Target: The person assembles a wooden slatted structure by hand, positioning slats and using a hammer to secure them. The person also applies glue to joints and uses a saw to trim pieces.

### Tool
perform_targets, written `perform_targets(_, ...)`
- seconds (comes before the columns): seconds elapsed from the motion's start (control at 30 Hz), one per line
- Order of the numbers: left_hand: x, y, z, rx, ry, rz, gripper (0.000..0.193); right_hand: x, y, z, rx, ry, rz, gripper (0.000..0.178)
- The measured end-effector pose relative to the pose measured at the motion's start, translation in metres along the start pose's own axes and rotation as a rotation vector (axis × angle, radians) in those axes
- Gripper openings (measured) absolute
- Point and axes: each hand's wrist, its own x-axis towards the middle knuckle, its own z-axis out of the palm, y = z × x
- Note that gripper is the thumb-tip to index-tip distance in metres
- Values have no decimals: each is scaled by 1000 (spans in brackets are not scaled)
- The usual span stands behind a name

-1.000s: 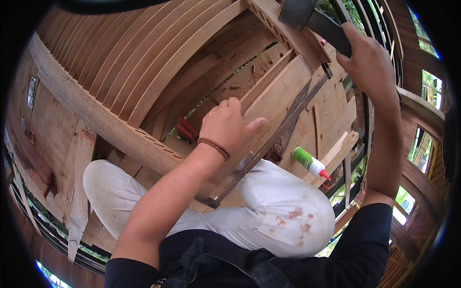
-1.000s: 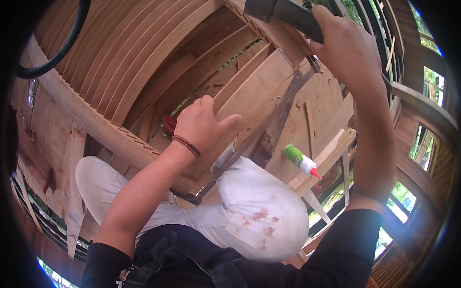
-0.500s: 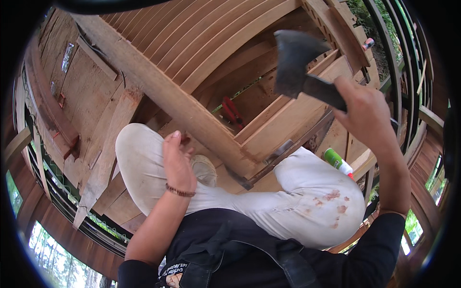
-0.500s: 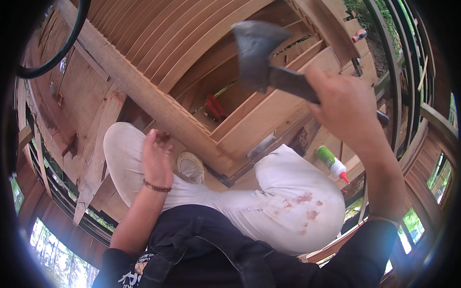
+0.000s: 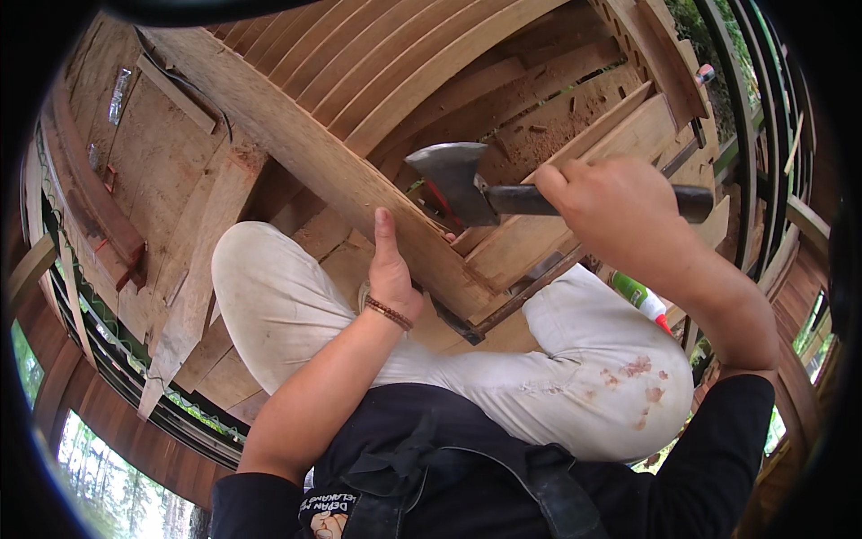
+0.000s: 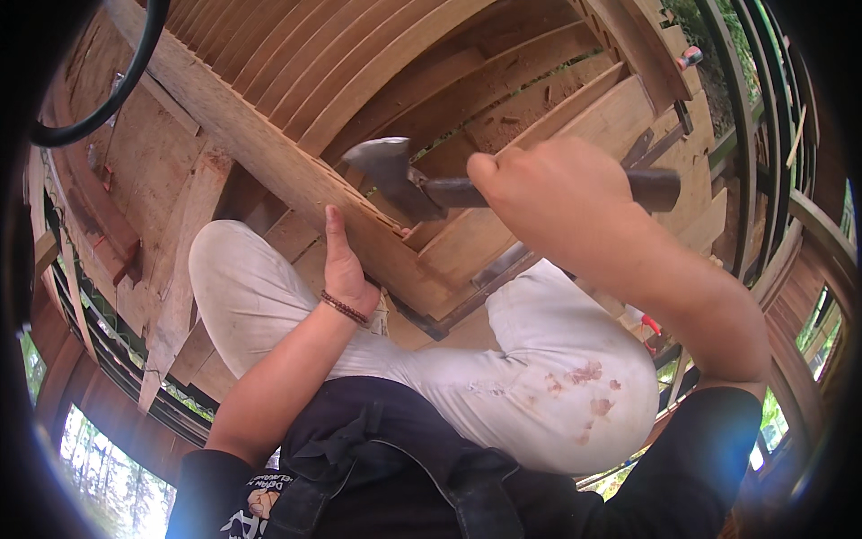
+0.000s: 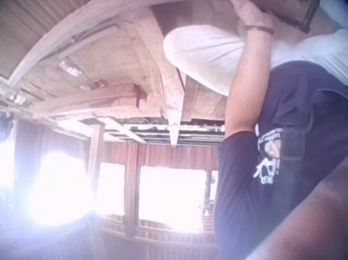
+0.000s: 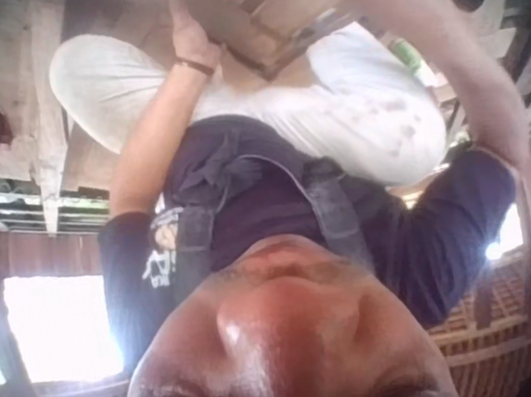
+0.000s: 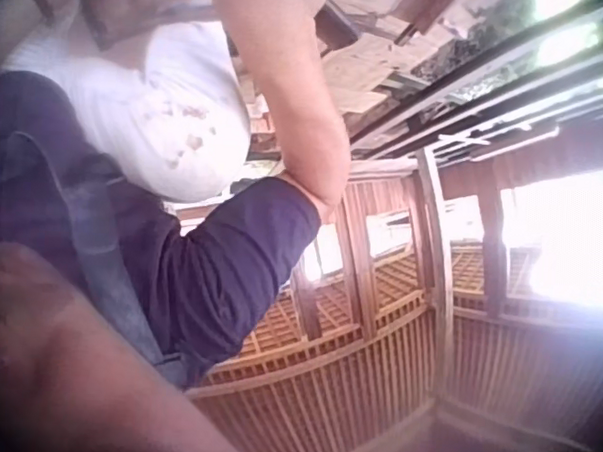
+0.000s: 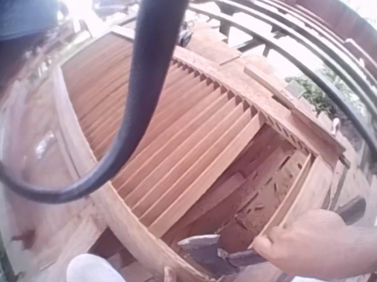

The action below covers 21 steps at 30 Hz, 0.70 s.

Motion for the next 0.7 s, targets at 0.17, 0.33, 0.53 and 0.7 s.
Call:
perform_targets(0.17,-3,1,6,98,162,39,97,4,2,-12,107,205,85,18)
perform_targets(0.33,-2,3,5,126,139,28,107,17,-3,-13,-6,-161,33,14)
perform_targets(0.53,-4,1,3,106,115,29,106,28,9,-30,-30,202,16,9)
perform_targets(0.7,-7,1,2,15,111,-5,105,22,16,-36,-22,208,104,7)
